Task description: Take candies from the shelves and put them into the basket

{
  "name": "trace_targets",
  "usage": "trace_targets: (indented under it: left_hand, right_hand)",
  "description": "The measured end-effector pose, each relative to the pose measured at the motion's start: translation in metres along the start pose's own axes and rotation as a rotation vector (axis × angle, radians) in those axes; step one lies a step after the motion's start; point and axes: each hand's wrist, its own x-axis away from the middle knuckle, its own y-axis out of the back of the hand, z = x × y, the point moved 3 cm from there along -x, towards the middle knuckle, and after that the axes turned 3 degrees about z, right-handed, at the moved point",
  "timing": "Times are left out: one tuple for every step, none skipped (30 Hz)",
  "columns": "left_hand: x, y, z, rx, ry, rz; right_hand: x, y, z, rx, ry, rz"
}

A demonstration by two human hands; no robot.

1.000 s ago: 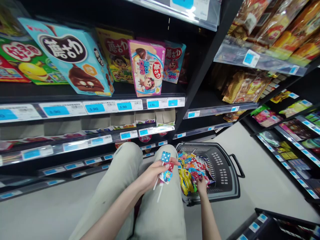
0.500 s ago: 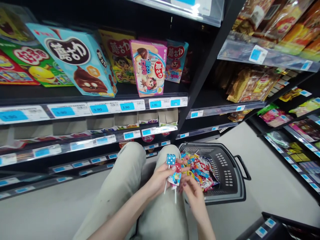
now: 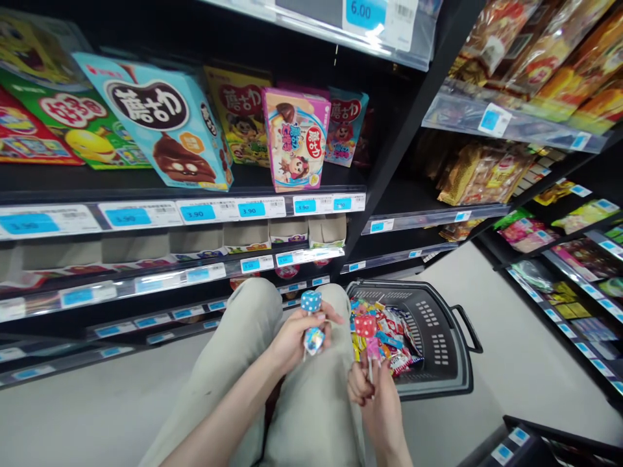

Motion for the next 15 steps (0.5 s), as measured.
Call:
trace_targets:
  left_hand:
    - [0.000, 0.001, 0.001, -0.062, 0.034, 0.040]
    - [0.001, 0.000, 0.003, -0.135, 0.077, 0.089]
    - [0.003, -0.003, 0.006, -0.213, 0.122, 0.136]
    - [0.005, -0.007, 0.009, -0.289, 0.161, 0.172]
    - [0.007, -0.012, 0.012, -0.353, 0.188, 0.196]
    - [0.008, -0.017, 0.016, -0.402, 0.200, 0.205]
    - [0.009, -0.023, 0.020, -0.435, 0.196, 0.194]
    - [0.009, -0.027, 0.023, -0.453, 0.183, 0.167]
    - [0.010, -0.030, 0.026, -0.460, 0.166, 0.130]
    - [0.010, -0.033, 0.028, -0.460, 0.147, 0.092]
    - [0.010, -0.034, 0.031, -0.453, 0.132, 0.058]
    - [0.010, -0.035, 0.033, -0.438, 0.120, 0.032]
    - [0.010, -0.035, 0.035, -0.412, 0.115, 0.015]
    - [0.010, -0.035, 0.036, -0.376, 0.116, 0.002]
    - [0.010, -0.035, 0.037, -0.336, 0.119, -0.011]
  right_hand:
    - [0.000, 0.002, 0.002, 0.005, 0.023, -0.014]
    - [0.000, 0.006, 0.003, 0.029, 0.052, -0.042]
    - [0.000, 0.011, 0.003, 0.075, 0.080, -0.088]
    - [0.001, 0.017, 0.003, 0.143, 0.101, -0.153]
    - [0.002, 0.023, 0.003, 0.226, 0.117, -0.240]
    - [0.004, 0.029, 0.003, 0.320, 0.129, -0.337]
    - [0.007, 0.033, 0.004, 0.422, 0.137, -0.415]
    - [0.009, 0.034, 0.005, 0.523, 0.150, -0.458]
    - [0.010, 0.033, 0.006, 0.613, 0.169, -0.454]
    - [0.011, 0.029, 0.008, 0.683, 0.197, -0.419]
    - [0.012, 0.025, 0.010, 0.729, 0.226, -0.364]
    - [0.012, 0.020, 0.011, 0.750, 0.252, -0.305]
    - [0.011, 0.015, 0.011, 0.749, 0.273, -0.261]
    - [0.011, 0.012, 0.011, 0.735, 0.288, -0.244]
    - [0.010, 0.009, 0.010, 0.713, 0.295, -0.250]
